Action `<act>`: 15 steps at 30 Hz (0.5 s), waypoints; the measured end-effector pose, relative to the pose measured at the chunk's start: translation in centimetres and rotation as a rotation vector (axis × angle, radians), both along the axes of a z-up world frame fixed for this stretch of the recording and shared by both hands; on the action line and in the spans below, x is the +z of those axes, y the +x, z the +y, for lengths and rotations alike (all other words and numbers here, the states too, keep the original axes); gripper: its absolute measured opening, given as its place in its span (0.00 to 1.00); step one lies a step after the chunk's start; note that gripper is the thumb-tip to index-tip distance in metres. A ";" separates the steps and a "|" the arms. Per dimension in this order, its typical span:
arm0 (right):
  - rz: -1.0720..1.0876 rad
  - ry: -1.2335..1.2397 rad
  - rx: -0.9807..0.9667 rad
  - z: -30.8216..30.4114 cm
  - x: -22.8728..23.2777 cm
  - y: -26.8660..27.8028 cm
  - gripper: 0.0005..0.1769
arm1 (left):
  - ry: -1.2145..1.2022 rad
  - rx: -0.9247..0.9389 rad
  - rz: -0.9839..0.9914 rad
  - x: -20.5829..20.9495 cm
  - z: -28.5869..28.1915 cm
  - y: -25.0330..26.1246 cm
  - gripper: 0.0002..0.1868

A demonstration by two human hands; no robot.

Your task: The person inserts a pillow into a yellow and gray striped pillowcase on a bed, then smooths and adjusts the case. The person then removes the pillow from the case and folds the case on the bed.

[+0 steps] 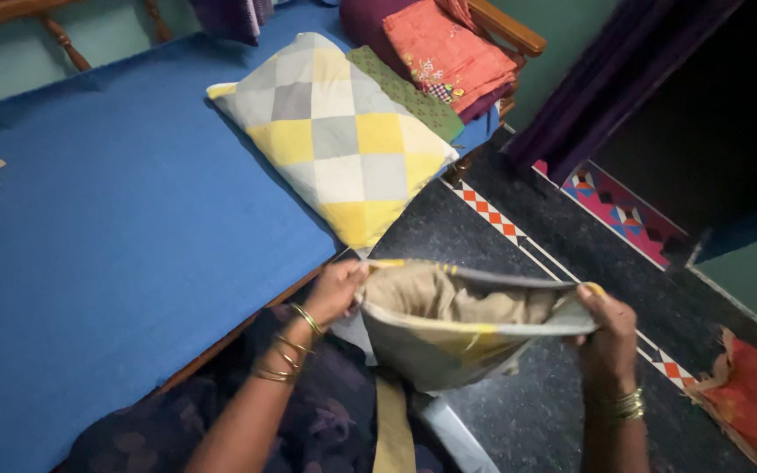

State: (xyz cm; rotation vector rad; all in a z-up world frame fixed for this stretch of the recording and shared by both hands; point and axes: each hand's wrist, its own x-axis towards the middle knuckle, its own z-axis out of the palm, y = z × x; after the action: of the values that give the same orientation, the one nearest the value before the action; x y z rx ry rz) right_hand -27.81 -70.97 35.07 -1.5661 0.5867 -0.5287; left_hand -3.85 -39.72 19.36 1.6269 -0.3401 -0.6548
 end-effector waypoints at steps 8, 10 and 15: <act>0.274 -0.033 -0.090 -6.9 -6.3 -2.6 0.21 | -0.226 -0.198 -0.071 10.3 1.2 -0.8 0.19; 0.411 -0.356 -0.012 -5.2 -4.8 -1.7 0.27 | -0.226 -0.184 -0.103 10.1 1.4 -1.4 0.18; 0.334 -0.864 0.542 4.8 -1.5 3.4 0.74 | -0.265 -0.311 -0.244 8.5 -3.5 -4.9 0.18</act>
State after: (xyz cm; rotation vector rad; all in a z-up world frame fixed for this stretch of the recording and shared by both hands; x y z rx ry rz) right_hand -24.38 -66.22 33.58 -2.5571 0.1341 -0.0822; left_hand -8.78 -43.20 27.90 1.4116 -0.8362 -0.6129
